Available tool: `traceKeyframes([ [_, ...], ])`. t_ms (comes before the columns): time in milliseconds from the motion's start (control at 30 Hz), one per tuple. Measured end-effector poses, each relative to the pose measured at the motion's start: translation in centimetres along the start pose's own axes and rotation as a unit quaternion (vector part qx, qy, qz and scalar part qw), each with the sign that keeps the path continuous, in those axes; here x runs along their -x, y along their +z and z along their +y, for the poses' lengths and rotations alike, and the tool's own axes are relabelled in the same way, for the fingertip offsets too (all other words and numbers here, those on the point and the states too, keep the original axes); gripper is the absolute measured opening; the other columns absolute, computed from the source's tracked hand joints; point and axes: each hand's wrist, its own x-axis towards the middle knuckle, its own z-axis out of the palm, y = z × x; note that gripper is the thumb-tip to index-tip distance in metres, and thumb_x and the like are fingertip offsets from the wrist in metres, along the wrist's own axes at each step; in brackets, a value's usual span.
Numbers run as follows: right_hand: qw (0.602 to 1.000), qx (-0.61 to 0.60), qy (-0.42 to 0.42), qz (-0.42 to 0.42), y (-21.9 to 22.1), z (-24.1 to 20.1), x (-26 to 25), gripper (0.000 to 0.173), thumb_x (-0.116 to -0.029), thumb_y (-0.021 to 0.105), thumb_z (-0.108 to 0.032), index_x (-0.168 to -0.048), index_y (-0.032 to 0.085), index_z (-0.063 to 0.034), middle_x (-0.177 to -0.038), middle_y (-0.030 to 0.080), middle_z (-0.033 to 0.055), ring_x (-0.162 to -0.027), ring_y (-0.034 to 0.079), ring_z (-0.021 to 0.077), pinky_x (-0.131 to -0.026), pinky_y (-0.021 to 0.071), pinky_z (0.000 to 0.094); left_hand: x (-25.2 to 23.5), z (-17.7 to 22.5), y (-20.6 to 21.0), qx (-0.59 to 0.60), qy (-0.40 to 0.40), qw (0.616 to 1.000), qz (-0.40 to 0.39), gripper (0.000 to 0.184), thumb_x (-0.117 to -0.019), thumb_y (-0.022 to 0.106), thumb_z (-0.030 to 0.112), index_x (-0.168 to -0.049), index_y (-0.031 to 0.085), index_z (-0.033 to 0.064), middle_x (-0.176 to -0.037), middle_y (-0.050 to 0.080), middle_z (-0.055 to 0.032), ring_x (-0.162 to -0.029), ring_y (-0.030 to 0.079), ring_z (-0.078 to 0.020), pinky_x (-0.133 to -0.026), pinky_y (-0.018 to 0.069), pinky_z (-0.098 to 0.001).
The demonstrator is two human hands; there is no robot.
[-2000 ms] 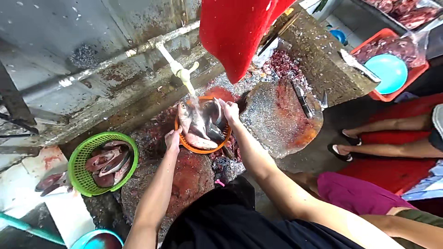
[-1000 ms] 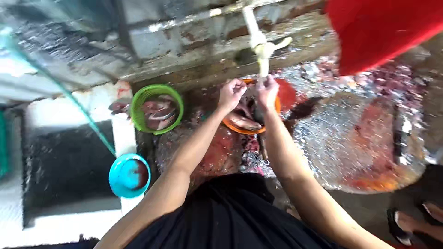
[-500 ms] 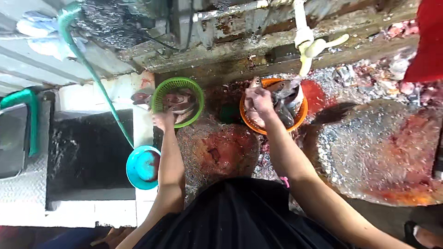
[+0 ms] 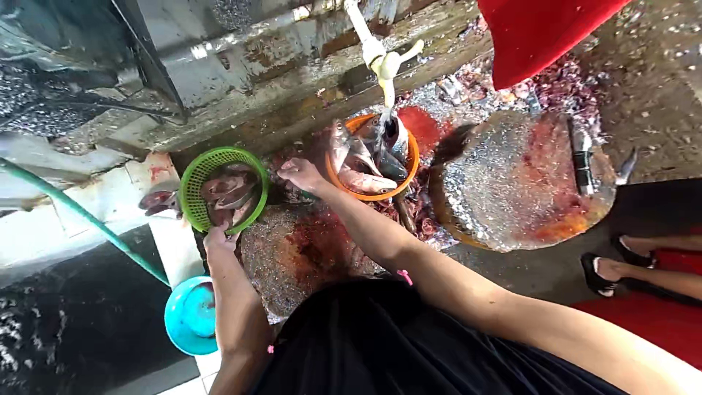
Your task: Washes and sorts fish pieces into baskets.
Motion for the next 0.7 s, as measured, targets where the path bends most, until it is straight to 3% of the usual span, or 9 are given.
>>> traceKeyframes([
  [167, 1.0, 0.003, 0.018, -0.008, -0.3, -0.7, 0.2, 0.062, -0.0936, 0.073, -0.049, -0.14, 0.058, -0.0099, -0.118, 0.072, 0.0153, -0.099, 0.073, 0.0281, -0.087, 0.0603, 0.0508, 3.3, 2.0, -1.1, 0.044, 0.006, 0.998, -0.05, 0.048, -0.0954, 0.059, 0.001, -0.142, 0.046, 0.0029, -0.13, 0.059, -0.0195, -0.109, 0.065, -0.0282, -0.088, 0.0588, -0.0432],
  [300, 0.996, -0.068, -0.031, -0.047, -1.2, -2.1, 2.3, 0.067, -0.0988, 0.062, -0.056, -0.146, 0.054, -0.0094, -0.142, 0.061, 0.0159, -0.128, 0.06, 0.0281, -0.105, 0.0514, 0.0539, 9.4, 1.3, -1.0, -0.014, 0.054, 0.997, -0.058, 0.035, -0.0948, 0.063, 0.001, -0.129, 0.055, -0.0017, -0.11, 0.066, -0.0188, -0.088, 0.068, -0.026, -0.072, 0.0599, -0.0426],
  [367, 0.994, -0.093, -0.042, -0.042, -2.6, -2.6, 4.7, 0.065, -0.0982, 0.067, -0.048, -0.147, 0.05, -0.009, -0.14, 0.061, 0.0147, -0.127, 0.06, 0.0246, -0.108, 0.0503, 0.05, 13.1, 0.5, -0.7, -0.045, 0.074, 0.992, -0.089, 0.024, -0.0929, 0.067, 0.001, -0.116, 0.06, -0.0017, -0.095, 0.07, -0.0152, -0.075, 0.069, -0.022, -0.062, 0.06, -0.0378],
  [433, 0.997, -0.076, -0.017, 0.03, -4.8, -2.1, 8.9, 0.063, -0.0903, 0.077, -0.032, -0.144, 0.048, -0.0148, -0.125, 0.067, 0.013, -0.111, 0.067, 0.025, -0.094, 0.0579, 0.0499, 17.0, -0.4, 0.2, -0.077, 0.076, 0.983, -0.145, 0.022, -0.0922, 0.069, 0.001, -0.113, 0.063, -0.003, -0.095, 0.072, -0.0151, -0.077, 0.071, -0.0223, -0.065, 0.0605, -0.0385],
  [467, 0.995, -0.066, -0.001, 0.079, -6.4, -1.6, 11.9, 0.062, -0.0873, 0.077, -0.023, -0.143, 0.05, -0.0202, -0.121, 0.068, 0.0123, -0.102, 0.069, 0.027, -0.082, 0.0592, 0.0512, 18.9, -0.9, 1.0, -0.091, 0.08, 0.977, -0.177, 0.022, -0.0918, 0.07, 0.001, -0.113, 0.064, -0.0042, -0.097, 0.073, -0.0163, -0.081, 0.072, -0.0245, -0.068, 0.0619, -0.0409],
  [533, 0.982, -0.046, -0.008, 0.181, -10.1, -0.6, 17.1, 0.06, -0.0782, 0.075, -0.006, -0.133, 0.058, -0.0219, -0.115, 0.069, 0.0109, -0.094, 0.069, 0.0291, -0.069, 0.0588, 0.0532, 21.9, -2.1, 3.3, -0.098, 0.086, 0.96, -0.246, 0.023, -0.0904, 0.072, 0.001, -0.112, 0.067, -0.0053, -0.101, 0.075, -0.018, -0.089, 0.075, -0.0286, -0.075, 0.0648, -0.0464],
  [633, 0.925, -0.099, -0.055, 0.364, -14.5, -0.7, 23.6, 0.049, -0.0633, 0.071, 0.01, -0.109, 0.064, -0.0073, -0.095, 0.069, 0.012, -0.078, 0.068, 0.0263, -0.06, 0.0597, 0.0487, 24.8, -3.3, 7.6, -0.105, 0.087, 0.907, -0.399, 0.026, -0.0942, 0.071, 0.008, -0.118, 0.068, -0.0027, -0.107, 0.075, -0.0155, -0.097, 0.074, -0.0266, -0.086, 0.0632, -0.0467],
  [700, 0.864, -0.121, -0.072, 0.484, -17.1, -2.3, 27.7, 0.048, -0.0598, 0.066, 0.016, -0.103, 0.061, -0.004, -0.088, 0.066, 0.0091, -0.071, 0.065, 0.0197, -0.057, 0.0591, 0.0406, 26.6, -2.6, 10.8, -0.14, 0.109, 0.831, -0.527, 0.034, -0.1009, 0.064, 0.015, -0.132, 0.062, 0.0023, -0.119, 0.072, -0.0127, -0.105, 0.071, -0.0228, -0.093, 0.06, -0.0439],
])
